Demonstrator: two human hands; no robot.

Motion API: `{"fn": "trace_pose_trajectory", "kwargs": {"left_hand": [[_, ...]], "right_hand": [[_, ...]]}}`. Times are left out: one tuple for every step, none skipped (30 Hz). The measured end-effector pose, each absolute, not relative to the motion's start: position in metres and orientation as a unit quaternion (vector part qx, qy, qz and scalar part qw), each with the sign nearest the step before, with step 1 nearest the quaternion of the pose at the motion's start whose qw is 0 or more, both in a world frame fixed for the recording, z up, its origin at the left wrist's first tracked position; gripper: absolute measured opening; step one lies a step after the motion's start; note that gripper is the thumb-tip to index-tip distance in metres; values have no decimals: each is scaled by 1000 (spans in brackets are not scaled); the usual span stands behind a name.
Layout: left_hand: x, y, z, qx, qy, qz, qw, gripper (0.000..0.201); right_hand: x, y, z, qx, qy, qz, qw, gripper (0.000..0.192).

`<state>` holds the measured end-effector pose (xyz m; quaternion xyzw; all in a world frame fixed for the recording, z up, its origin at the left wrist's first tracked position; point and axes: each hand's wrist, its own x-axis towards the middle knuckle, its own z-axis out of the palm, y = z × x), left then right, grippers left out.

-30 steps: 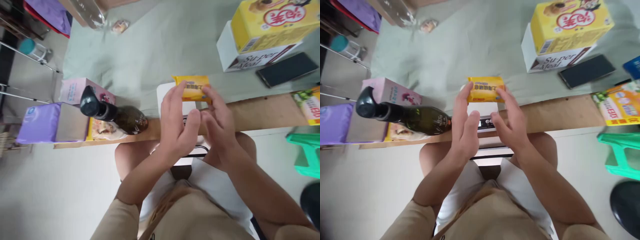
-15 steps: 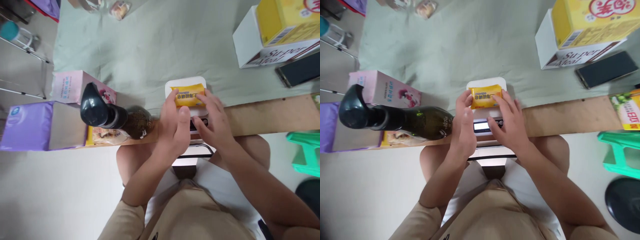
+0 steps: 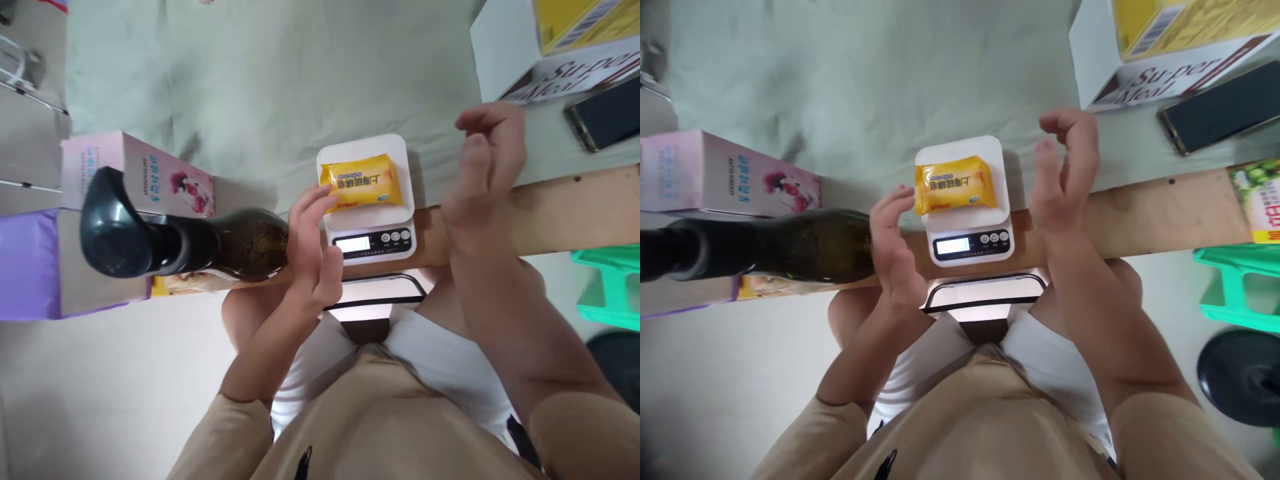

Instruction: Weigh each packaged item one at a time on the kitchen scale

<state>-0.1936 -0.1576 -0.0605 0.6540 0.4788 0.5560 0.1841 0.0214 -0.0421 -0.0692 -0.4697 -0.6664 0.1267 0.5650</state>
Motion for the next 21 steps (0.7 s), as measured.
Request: {"fn": "trace_pose_trajectory", "kwargs": {"left_hand": [[-192,-158,-65,651,475,564,182,56],[-190,-159,-69,650,472,568,182,56],[-187,-160,-72,652,471,565,184,56],[-185,-161,-74,652,477,559,187,57],[-183,-161,-75,646,493,550,193,57],[-181,-162,-77,636,513,540,201,58],[-181,-162,-78,620,536,532,214,59],[-181,-162,-79,600,558,525,231,61],[-182,-161,-81,582,574,519,250,63],[-184,-161,-82,571,583,514,266,65],[-185,-160,-84,565,586,509,278,68],[-186,-159,-85,562,588,506,285,69],[-187,-158,-85,562,589,506,286,70],[-187,-157,-85,565,587,508,281,70],[-187,-157,-85,568,584,508,278,69],[-187,-157,-84,571,583,507,279,68],[-186,-157,-83,570,584,504,285,67],[-186,-157,-81,565,587,499,294,66],[-186,-157,-80,557,594,496,303,65],[-185,-157,-78,547,600,493,312,65],[-186,-157,-77,537,606,492,320,65]], "right_hand": [[22,-44,-71,-472,-658,131,572,51],[22,-47,-72,-479,-654,134,570,51],[22,-51,-72,-489,-654,136,561,52],[21,-55,-71,-502,-657,138,545,54],[20,-58,-69,-514,-663,143,526,57],[18,-61,-68,-521,-671,151,506,60],[17,-62,-67,-524,-681,165,484,62],[16,-63,-67,-525,-690,181,464,63],[15,-64,-67,-525,-699,197,444,63],[14,-65,-67,-525,-707,209,426,63],[14,-66,-67,-527,-713,214,411,62],[14,-67,-67,-531,-717,212,400,62],[14,-68,-67,-537,-719,204,392,63],[15,-69,-67,-541,-721,194,386,63],[15,-70,-68,-544,-724,185,382,63],[15,-71,-68,-543,-726,178,382,64],[15,-72,-68,-539,-728,176,385,63],[15,-72,-68,-532,-730,176,392,63],[14,-72,-69,-523,-731,178,401,61],[13,-73,-69,-516,-731,182,408,60],[12,-73,-69,-513,-730,183,413,60]]}}
